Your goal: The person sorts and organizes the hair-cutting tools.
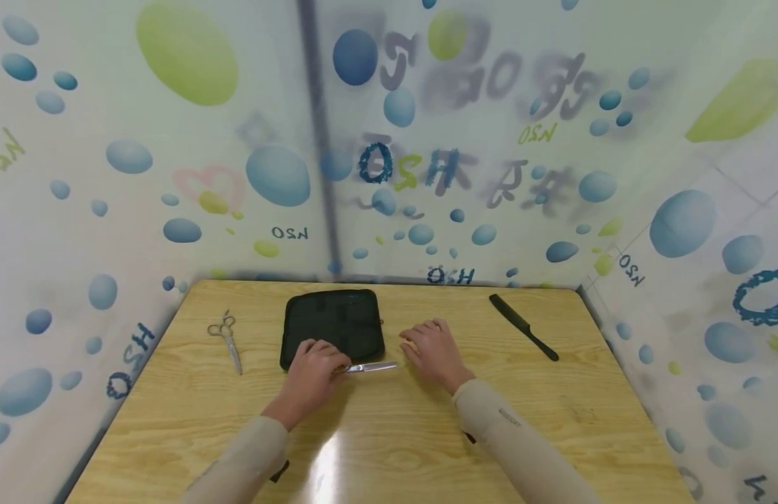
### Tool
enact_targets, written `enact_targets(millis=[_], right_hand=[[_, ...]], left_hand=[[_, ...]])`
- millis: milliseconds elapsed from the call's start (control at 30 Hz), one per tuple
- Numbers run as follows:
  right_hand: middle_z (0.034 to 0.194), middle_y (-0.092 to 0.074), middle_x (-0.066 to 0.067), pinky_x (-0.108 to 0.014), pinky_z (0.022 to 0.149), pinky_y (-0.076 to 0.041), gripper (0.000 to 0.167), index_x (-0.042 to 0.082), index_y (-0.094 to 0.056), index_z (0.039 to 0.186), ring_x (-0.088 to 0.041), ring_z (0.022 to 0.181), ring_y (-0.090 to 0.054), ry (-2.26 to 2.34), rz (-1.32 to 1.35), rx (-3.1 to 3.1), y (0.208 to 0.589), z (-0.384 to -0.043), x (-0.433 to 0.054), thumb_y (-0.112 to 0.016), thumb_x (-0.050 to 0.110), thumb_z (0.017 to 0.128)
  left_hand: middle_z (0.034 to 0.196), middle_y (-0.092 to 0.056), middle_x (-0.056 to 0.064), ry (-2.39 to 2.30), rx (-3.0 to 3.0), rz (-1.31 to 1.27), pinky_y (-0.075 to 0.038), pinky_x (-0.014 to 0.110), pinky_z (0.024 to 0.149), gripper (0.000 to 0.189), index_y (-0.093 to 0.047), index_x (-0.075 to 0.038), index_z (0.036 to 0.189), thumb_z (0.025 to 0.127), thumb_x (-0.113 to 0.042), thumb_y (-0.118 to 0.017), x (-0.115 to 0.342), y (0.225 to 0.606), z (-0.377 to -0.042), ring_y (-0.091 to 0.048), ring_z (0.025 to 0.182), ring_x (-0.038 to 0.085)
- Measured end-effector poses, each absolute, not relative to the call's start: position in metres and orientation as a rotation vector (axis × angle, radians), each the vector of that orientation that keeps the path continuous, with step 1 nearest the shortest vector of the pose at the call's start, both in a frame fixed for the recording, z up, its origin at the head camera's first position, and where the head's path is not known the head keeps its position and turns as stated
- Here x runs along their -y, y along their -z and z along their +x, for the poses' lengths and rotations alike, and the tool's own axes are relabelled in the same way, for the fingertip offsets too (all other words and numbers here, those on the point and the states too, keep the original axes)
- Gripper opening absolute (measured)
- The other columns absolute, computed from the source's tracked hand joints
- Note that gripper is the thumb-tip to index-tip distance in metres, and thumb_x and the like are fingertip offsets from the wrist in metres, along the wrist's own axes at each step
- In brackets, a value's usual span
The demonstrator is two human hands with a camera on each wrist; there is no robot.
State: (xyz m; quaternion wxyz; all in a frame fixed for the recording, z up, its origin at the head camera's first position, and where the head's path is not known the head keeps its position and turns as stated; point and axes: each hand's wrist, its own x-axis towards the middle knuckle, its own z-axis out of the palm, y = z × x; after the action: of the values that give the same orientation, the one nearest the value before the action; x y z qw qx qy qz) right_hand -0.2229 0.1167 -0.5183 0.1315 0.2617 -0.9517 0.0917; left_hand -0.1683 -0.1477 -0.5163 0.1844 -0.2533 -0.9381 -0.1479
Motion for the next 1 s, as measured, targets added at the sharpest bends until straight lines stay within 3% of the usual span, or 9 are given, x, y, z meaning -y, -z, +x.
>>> enact_targets(millis=[200,500,733,1000], right_hand=[[0.117,-0.069,-0.001,-0.043,0.103,-0.039,0.033,0.017,-0.065,0.122,-0.022,0.111,-0.061,-0.227,0.637,2.886,0.527,-0.232,-0.102,-0.061,0.037,0.096],[0.122,-0.067,-0.007,-0.043,0.098,-0.044,0.049,0.012,-0.059,0.131,-0.026,0.113,-0.060,-0.159,0.514,2.969,0.530,-0.244,-0.064,-0.048,0.048,0.100],[0.117,-0.066,-0.009,-0.043,0.097,-0.046,0.053,0.010,-0.055,0.131,-0.028,0.110,-0.062,-0.085,0.411,2.936,0.535,-0.247,-0.049,-0.050,0.051,0.098],[0.139,-0.055,-0.009,-0.043,0.107,-0.040,0.076,0.011,-0.040,0.146,-0.026,0.127,-0.053,-0.036,0.397,3.033,0.544,-0.250,-0.042,-0.058,0.058,0.089]], left_hand=[[0.088,-0.073,-0.004,0.423,2.666,-0.652,-0.044,0.053,0.094,0.016,-0.074,-0.020,0.085,0.074,-0.022,-0.085,0.165,0.513,-0.168,-0.062,0.093,0.022],[0.091,-0.074,-0.005,0.362,2.698,-0.565,-0.043,0.052,0.095,0.018,-0.074,-0.022,0.088,0.074,-0.026,-0.085,0.185,0.509,-0.165,-0.063,0.096,0.022],[0.090,-0.074,-0.004,0.382,2.691,-0.540,-0.044,0.052,0.095,0.019,-0.074,-0.022,0.089,0.074,-0.026,-0.085,0.193,0.510,-0.163,-0.064,0.095,0.023],[0.089,-0.074,-0.003,0.370,2.695,-0.512,-0.045,0.051,0.094,0.018,-0.075,-0.020,0.088,0.074,-0.025,-0.085,0.200,0.510,-0.161,-0.065,0.096,0.023]])
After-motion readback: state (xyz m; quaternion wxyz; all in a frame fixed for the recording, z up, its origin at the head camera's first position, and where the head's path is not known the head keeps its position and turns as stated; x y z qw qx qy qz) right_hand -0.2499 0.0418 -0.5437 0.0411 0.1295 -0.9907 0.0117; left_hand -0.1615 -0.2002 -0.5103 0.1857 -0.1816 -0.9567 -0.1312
